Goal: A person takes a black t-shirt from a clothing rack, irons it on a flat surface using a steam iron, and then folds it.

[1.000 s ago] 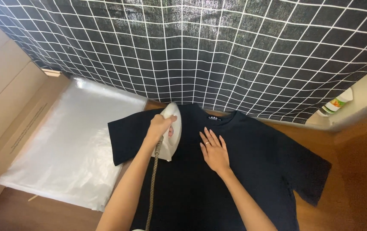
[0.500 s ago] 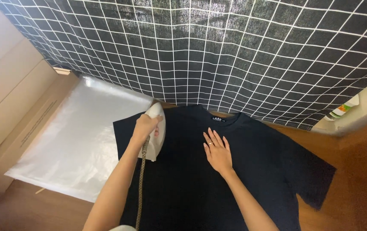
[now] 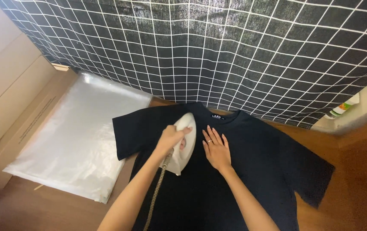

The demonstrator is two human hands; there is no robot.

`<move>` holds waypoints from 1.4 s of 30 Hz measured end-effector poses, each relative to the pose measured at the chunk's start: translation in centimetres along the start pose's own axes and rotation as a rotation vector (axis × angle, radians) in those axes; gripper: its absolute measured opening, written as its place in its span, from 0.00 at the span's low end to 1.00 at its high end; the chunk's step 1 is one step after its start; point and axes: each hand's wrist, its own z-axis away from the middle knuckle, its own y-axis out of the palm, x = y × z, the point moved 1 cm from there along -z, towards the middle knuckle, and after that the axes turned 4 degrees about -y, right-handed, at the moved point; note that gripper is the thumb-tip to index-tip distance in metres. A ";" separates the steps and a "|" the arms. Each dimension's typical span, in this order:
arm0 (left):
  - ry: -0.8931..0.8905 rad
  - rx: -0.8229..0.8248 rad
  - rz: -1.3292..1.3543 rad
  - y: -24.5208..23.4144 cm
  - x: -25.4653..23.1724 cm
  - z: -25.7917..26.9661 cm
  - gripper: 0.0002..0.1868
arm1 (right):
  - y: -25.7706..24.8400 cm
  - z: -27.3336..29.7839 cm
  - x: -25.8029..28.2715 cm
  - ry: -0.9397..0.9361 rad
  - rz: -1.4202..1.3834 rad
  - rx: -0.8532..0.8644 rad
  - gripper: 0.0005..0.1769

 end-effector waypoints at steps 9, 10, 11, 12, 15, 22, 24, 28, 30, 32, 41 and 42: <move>0.015 0.002 0.124 0.5 0.9 -5.9 0.24 | 0.0 -0.1 0.0 -0.002 0.034 -0.008 0.24; 0.011 0.003 0.122 0.5 0.9 -6.3 0.24 | -0.1 -0.1 0.0 0.000 0.031 -0.005 0.24; 0.010 -0.011 0.144 0.5 1.0 -6.7 0.24 | -0.1 -0.1 0.0 -0.004 0.002 -0.015 0.24; 0.011 -0.028 0.168 0.4 1.0 -7.1 0.25 | -0.2 -0.1 0.0 -0.011 -0.026 -0.026 0.24; -0.003 -0.065 0.193 -0.1 1.2 -7.1 0.27 | 0.7 -0.2 -0.5 -0.005 0.018 -0.043 0.24; 0.001 -0.133 -0.018 -4.6 0.7 -3.6 0.24 | 1.1 -0.3 -0.6 -0.011 0.014 -0.062 0.24; -0.016 -0.198 -0.057 -6.1 1.2 -3.4 0.26 | 1.1 -0.2 -0.6 -0.011 0.046 -0.078 0.24; -0.025 -0.226 -0.059 -8.4 1.9 -2.6 0.24 | 1.5 -0.3 -0.7 -0.020 0.073 -0.074 0.24; -0.059 -0.234 -0.066 -9.6 2.0 -1.9 0.26 | 1.8 -0.5 -0.9 -0.012 0.050 -0.062 0.24; -0.066 -0.237 -0.055 -11.0 2.2 -0.5 0.26 | 2.2 -0.8 -1.2 -0.020 0.018 -0.065 0.24; -0.087 -0.128 -0.054 -14.7 3.8 0.9 0.24 | 3.8 -0.6 8.3 -0.215 -0.131 -0.013 0.24; -0.090 -0.093 0.009 -15.2 4.6 0.2 0.23 | 3.5 -0.3 9.2 -0.217 -0.096 -0.003 0.24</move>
